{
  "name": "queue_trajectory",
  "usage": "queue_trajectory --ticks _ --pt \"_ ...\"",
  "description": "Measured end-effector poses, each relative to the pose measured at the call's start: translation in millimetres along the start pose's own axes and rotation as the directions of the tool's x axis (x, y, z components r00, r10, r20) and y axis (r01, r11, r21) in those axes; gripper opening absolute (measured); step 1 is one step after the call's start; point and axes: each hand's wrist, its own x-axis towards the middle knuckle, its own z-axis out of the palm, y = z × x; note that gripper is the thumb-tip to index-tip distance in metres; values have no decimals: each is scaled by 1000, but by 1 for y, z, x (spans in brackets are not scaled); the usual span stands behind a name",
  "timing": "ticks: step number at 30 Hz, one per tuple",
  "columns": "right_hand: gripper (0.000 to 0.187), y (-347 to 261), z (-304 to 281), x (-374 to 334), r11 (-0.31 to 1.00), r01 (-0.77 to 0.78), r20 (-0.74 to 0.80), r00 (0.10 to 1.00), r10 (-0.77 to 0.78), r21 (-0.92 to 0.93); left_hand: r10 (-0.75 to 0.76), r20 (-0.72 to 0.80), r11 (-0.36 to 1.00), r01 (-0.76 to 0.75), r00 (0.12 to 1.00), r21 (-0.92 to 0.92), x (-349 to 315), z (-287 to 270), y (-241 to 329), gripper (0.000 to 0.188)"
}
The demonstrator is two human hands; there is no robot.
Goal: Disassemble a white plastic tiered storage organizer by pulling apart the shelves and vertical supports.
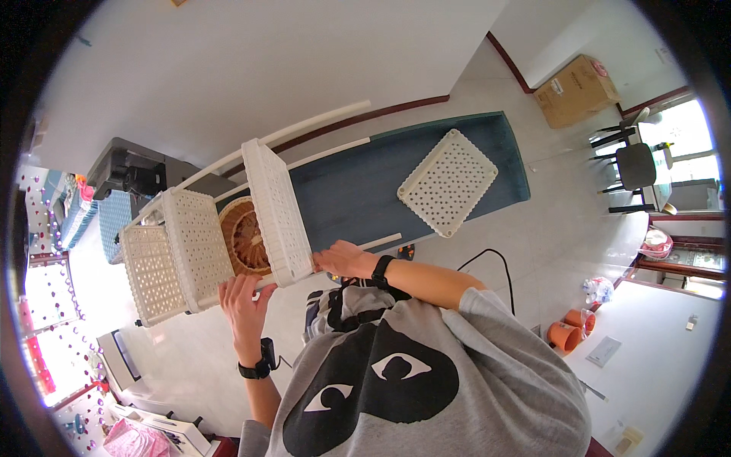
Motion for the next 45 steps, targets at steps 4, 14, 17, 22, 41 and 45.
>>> queue_trajectory --ticks 4,14,17,22,41,45 --pt "33 5 0 -17 994 -73 31 997 76 -87 2 1 1000 -2 1000 6 -2 3 -3 30" --pt "30 101 -62 -156 827 -555 -449 764 463 -91 -12 144 999 16 990 -28 3 -9 13 36" --pt "32 113 -68 -165 802 -568 -536 742 403 -185 23 150 1000 -21 988 -13 13 -16 23 44" --pt "27 103 -88 -142 865 -493 -623 650 435 91 45 220 996 -27 975 -85 32 -13 34 43" --pt "41 36 -266 64 959 -279 -386 890 245 -36 -118 320 989 141 940 -49 20 -17 43 52" --pt "42 13 -282 67 982 -188 -462 871 168 1 -137 195 978 163 971 -126 11 -32 48 55"
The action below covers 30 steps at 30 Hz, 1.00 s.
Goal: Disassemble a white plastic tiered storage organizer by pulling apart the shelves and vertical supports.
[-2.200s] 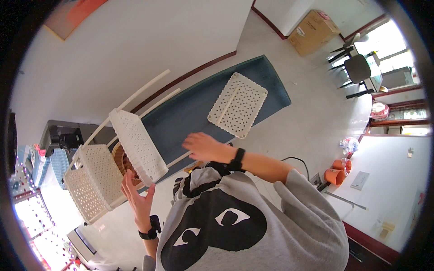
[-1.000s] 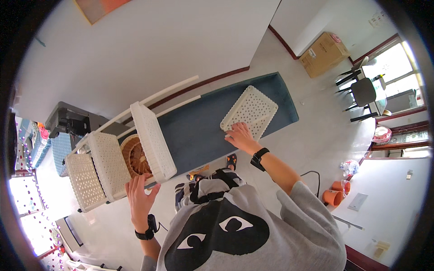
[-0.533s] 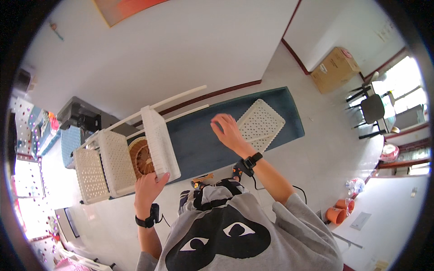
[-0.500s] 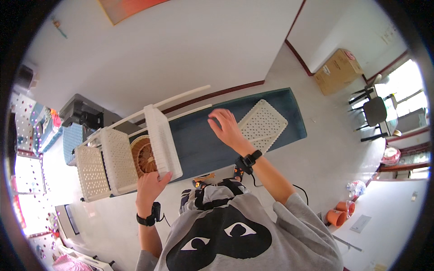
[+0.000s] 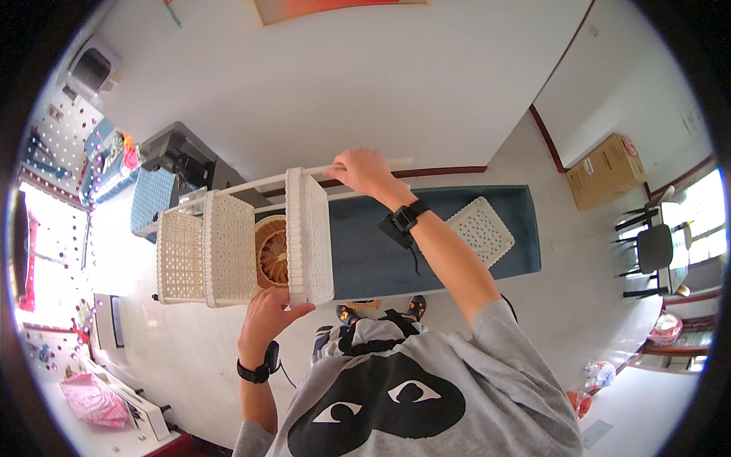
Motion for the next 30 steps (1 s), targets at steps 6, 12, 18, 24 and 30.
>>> queue_trajectory --ticks 6,12,18,24,30 --pt "32 -44 -40 -27 975 195 -206 955 -213 -102 -15 51 1000 15 999 2 -29 -10 33 62" --pt "23 -72 -87 -63 947 306 -337 886 -320 -93 33 129 998 -26 991 -49 -37 -9 54 59" --pt "23 -95 -113 -96 925 354 -485 790 -376 -140 69 48 989 -62 996 -138 -17 14 38 34" --pt "25 -94 -101 -122 928 334 -522 769 -370 -165 30 -36 997 -32 999 -71 10 56 -1 35" --pt "25 -104 -70 -149 961 267 -442 856 -268 -66 62 -59 990 -69 996 -124 20 95 -29 37"
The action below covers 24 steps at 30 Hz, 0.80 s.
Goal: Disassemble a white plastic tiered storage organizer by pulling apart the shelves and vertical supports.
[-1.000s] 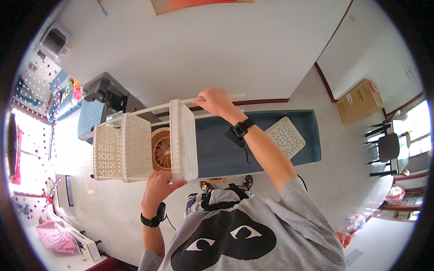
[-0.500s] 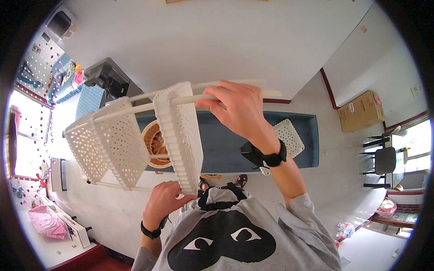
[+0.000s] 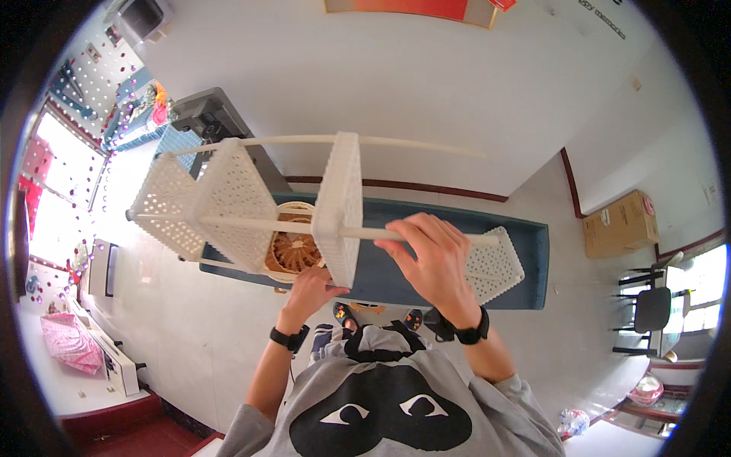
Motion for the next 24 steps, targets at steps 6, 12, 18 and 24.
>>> queue_trajectory --ticks 6,12,18,24 --pt "23 -9 10 -13 998 -61 88 994 60 8 -13 -25 1000 13 1000 10 0 20 -28 36" --pt "19 -13 20 -15 994 -92 169 982 80 61 29 -120 994 -16 992 109 2 37 -54 33" --pt "17 -8 31 -19 985 -153 255 959 127 84 34 -210 987 -1 977 159 2 48 -63 34" --pt "23 5 37 -27 963 -254 344 915 211 85 -99 -311 959 174 945 225 -24 13 -43 36"
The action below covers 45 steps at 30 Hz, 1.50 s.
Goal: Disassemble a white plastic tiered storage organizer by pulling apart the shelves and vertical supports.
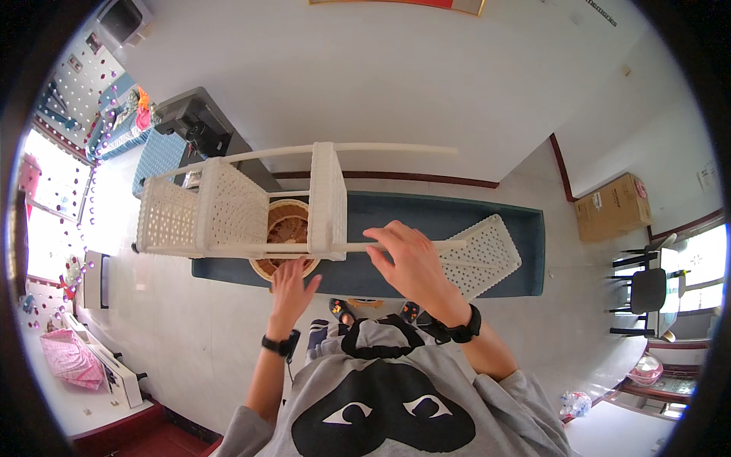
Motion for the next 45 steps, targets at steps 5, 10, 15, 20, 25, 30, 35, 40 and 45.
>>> queue_trajectory --ticks 5,10,15,20,25,30,35,40,45 --pt "28 6 -3 -4 1000 4 74 997 -2 -16 -280 604 873 459 746 -162 -5 -98 27 29" --pt "30 4 11 4 991 105 82 992 -98 -86 124 74 976 -108 990 -190 27 -146 91 35" --pt "25 -1 39 14 990 133 203 972 -121 -44 342 -29 940 -341 939 27 73 -128 112 55" --pt "19 4 54 18 985 144 282 953 -113 -91 327 181 944 -316 927 -91 84 -114 96 64" --pt "26 0 60 8 965 163 266 958 -105 -207 369 203 921 -327 907 -214 86 -112 75 55" --pt "33 21 50 0 983 10 272 962 40 -181 420 179 898 -380 889 -221 93 -111 62 59" --pt "32 87 46 -46 863 11 148 986 74 -505 511 175 851 -467 842 -239 93 -111 52 57" --pt "19 167 55 -119 730 -27 208 951 229 -683 520 193 847 -473 832 -241 87 -101 48 57" --pt "32 226 44 -158 681 -215 12 950 312 -700 564 141 816 -523 814 -245 90 -91 46 56"
